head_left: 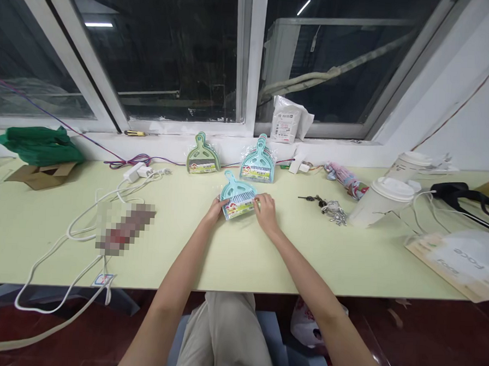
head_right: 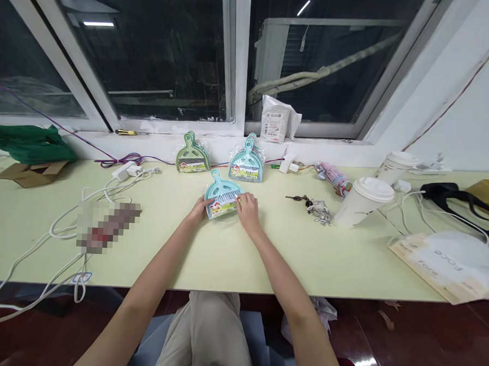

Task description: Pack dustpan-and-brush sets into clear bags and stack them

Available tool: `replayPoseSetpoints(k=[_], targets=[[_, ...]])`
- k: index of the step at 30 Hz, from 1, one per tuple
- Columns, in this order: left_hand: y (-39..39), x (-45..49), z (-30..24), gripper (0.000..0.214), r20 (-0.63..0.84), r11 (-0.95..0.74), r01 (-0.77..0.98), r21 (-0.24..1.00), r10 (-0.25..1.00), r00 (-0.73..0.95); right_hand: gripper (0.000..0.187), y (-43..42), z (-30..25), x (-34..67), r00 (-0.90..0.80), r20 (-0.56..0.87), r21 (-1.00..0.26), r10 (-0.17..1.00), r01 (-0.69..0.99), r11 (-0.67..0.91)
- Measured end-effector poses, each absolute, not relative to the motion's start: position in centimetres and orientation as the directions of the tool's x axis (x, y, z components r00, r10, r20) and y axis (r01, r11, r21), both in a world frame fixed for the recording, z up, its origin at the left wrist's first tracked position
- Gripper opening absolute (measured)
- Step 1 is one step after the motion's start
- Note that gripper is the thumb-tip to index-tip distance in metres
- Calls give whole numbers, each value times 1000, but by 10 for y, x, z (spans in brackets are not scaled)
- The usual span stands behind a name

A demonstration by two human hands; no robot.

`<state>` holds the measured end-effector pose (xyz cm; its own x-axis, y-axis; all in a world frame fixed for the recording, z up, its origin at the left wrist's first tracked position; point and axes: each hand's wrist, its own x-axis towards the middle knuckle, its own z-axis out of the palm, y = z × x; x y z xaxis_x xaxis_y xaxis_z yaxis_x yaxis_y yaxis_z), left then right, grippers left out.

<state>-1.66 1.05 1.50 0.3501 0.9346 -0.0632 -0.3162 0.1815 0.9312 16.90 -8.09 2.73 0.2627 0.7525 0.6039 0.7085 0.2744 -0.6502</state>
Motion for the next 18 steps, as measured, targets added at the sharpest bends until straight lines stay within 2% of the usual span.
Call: replayPoseSetpoints(k=[3, 5, 8, 10, 12, 13, 15, 17, 18], targets=[[12, -17, 15, 45, -17, 122, -356, 927, 959, 284, 39, -81, 25, 157, 257, 382, -851, 888, 472, 229], [12, -16, 16, 50, 11, 93, -380, 920, 964, 265, 38, -73, 19, 153, 317, 208, -964, 925, 229, 138], [8, -12, 16, 63, 61, 62, -409, 910, 958, 281, 32, -62, 10, 157, 381, 89, -990, 920, -64, 123], [7, -10, 17, 69, 70, 59, -415, 908, 955, 289, 32, -59, 7, 167, 426, 86, -978, 901, -138, 159], [10, -11, 18, 69, 58, 51, -414, 909, 967, 247, 35, -58, 5, 180, 507, 143, -977, 850, -66, 204], [13, -14, 19, 67, 51, 37, -409, 912, 978, 202, 38, -58, 6, 187, 542, 202, -975, 816, 34, 219], [24, -26, 21, 63, 46, -8, -388, 921, 995, 88, 37, -54, 8, 202, 528, 379, -914, 760, 340, 219], [35, -43, 22, 63, 48, -51, -352, 935, 999, -18, 27, -43, 10, 214, 356, 529, -721, 770, 668, 186], [41, -53, 22, 63, 47, -63, -326, 943, 997, -58, 28, -35, 12, 219, 242, 558, -589, 794, 790, 173]])
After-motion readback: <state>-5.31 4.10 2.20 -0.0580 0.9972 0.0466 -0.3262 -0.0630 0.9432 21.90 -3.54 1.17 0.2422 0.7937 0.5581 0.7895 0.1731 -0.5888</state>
